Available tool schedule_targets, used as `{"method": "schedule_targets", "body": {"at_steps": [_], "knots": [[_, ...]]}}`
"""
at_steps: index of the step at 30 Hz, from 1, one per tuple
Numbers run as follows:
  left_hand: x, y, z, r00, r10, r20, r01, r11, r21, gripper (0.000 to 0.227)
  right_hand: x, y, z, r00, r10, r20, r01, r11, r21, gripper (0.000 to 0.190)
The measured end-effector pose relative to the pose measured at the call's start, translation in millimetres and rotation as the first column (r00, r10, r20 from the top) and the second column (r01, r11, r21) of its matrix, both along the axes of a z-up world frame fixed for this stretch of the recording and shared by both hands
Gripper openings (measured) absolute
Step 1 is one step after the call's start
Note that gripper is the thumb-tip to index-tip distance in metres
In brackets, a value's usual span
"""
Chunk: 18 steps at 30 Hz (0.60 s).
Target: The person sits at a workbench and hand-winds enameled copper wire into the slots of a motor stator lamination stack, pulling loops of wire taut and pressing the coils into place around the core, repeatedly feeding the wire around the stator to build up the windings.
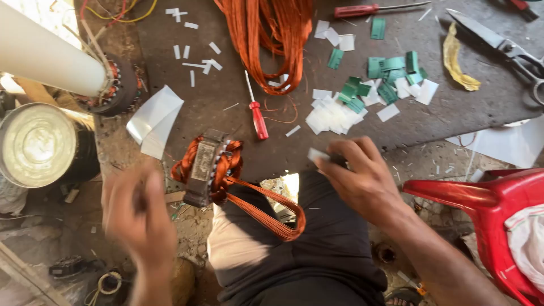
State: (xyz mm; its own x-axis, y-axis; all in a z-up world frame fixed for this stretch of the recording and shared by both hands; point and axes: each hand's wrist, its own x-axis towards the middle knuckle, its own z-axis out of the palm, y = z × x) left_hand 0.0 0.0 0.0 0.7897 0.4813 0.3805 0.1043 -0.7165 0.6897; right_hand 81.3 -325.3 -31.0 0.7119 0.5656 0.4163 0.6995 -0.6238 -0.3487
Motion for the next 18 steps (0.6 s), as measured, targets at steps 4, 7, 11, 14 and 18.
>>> {"method": "schedule_targets", "body": {"at_steps": [4, 7, 11, 14, 18], "knots": [[-51, -41, 4, 0.997, -0.072, 0.017, 0.072, 0.997, 0.041, 0.012, -24, 12, 1, 0.992, 0.090, -0.086, -0.072, 0.979, 0.193, 0.007], [-52, -75, 16, 0.881, -0.470, -0.047, 0.445, 0.860, -0.250, 0.022, -44, 34, 22, 0.903, 0.273, -0.333, -0.094, 0.880, 0.465, 0.010], [-51, -84, 2, 0.856, -0.504, -0.112, 0.337, 0.710, -0.618, 0.032, -53, 51, 26, 0.775, 0.329, -0.540, 0.057, 0.814, 0.578, 0.016], [-56, -83, -11, 0.867, -0.492, -0.081, 0.246, 0.565, -0.788, 0.025, -59, 52, 26, 0.750, 0.337, -0.569, 0.108, 0.786, 0.609, 0.017], [-50, -78, -5, 0.877, -0.476, -0.071, 0.188, 0.476, -0.859, 0.019, -59, 51, 30, 0.763, 0.388, -0.517, 0.033, 0.776, 0.630, 0.026]]}}
